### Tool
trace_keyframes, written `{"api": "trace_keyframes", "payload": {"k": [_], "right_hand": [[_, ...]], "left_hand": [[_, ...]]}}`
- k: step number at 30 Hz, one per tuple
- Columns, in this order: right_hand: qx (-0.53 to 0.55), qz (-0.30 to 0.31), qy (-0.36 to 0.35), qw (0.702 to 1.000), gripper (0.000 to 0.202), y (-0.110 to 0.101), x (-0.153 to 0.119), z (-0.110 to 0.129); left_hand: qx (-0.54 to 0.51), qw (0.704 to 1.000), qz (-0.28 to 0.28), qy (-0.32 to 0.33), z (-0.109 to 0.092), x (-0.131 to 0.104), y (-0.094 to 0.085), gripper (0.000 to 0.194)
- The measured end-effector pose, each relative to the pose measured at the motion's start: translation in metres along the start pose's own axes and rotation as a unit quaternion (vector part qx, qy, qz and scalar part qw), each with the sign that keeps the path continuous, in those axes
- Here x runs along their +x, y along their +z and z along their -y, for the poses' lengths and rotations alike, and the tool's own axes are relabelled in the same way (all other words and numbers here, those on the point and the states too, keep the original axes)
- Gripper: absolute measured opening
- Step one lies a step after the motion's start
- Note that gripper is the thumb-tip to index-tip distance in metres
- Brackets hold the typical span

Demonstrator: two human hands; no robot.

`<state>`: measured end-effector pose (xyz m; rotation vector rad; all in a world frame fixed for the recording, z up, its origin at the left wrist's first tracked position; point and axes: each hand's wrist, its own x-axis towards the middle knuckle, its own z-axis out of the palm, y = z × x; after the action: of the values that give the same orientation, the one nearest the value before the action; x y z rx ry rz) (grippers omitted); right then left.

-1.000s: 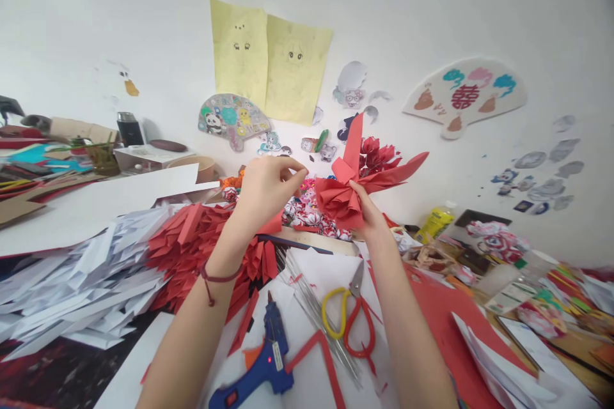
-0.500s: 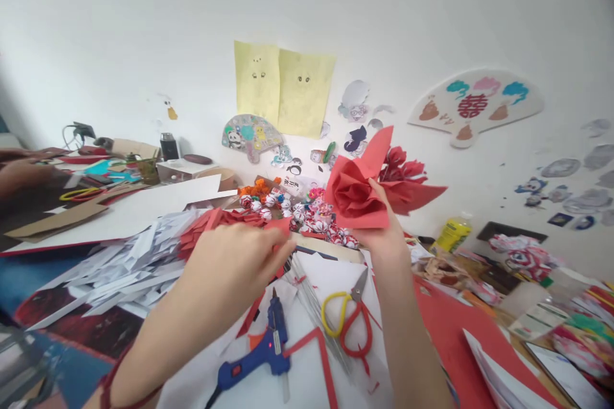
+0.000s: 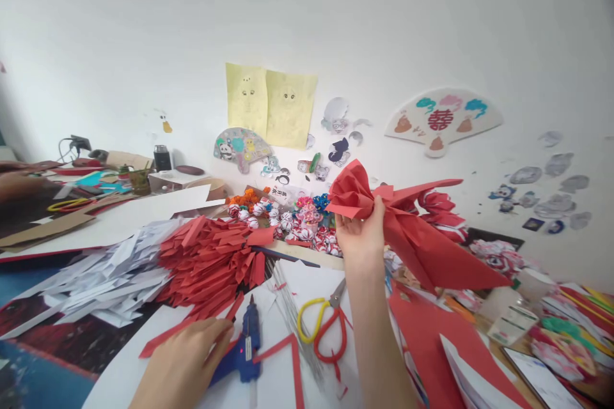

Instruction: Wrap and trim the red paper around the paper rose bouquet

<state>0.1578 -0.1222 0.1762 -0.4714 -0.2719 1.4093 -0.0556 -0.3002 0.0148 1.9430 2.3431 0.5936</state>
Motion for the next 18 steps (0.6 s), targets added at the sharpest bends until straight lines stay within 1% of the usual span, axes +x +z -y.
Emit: {"api": "trace_keyframes", "payload": {"k": [2, 5, 8, 12, 15, 17, 18], "right_hand": [[0.005, 0.001, -0.011, 1.0, 0.025, -0.002, 0.003, 0.0], [-0.007, 0.013, -0.034, 0.999, 0.028, -0.006, 0.007, -0.002], [-0.033, 0.032, -0.053, 0.998, 0.031, -0.008, 0.009, -0.005], [-0.024, 0.025, -0.039, 0.999, 0.03, -0.006, 0.008, -0.007], [-0.014, 0.015, -0.039, 0.999, 0.028, -0.004, 0.006, -0.007], [-0.017, 0.008, -0.054, 0.998, 0.029, -0.004, 0.006, -0.008], [-0.018, 0.007, -0.063, 0.998, 0.03, -0.004, 0.007, -0.009]], "left_hand": [[-0.003, 1.0, -0.027, -0.003, 0.006, -0.004, 0.006, 0.038], [0.003, 0.998, -0.057, 0.005, 0.011, -0.008, 0.009, 0.037], [0.013, 0.997, -0.069, 0.011, 0.016, -0.008, 0.014, 0.036], [0.009, 0.998, -0.059, 0.037, 0.023, -0.009, 0.022, 0.034], [0.013, 0.998, -0.059, 0.031, 0.019, -0.014, 0.019, 0.034], [0.032, 0.997, -0.069, 0.009, 0.013, -0.016, 0.012, 0.036], [0.043, 0.997, -0.063, 0.006, 0.01, -0.017, 0.007, 0.037]]}}
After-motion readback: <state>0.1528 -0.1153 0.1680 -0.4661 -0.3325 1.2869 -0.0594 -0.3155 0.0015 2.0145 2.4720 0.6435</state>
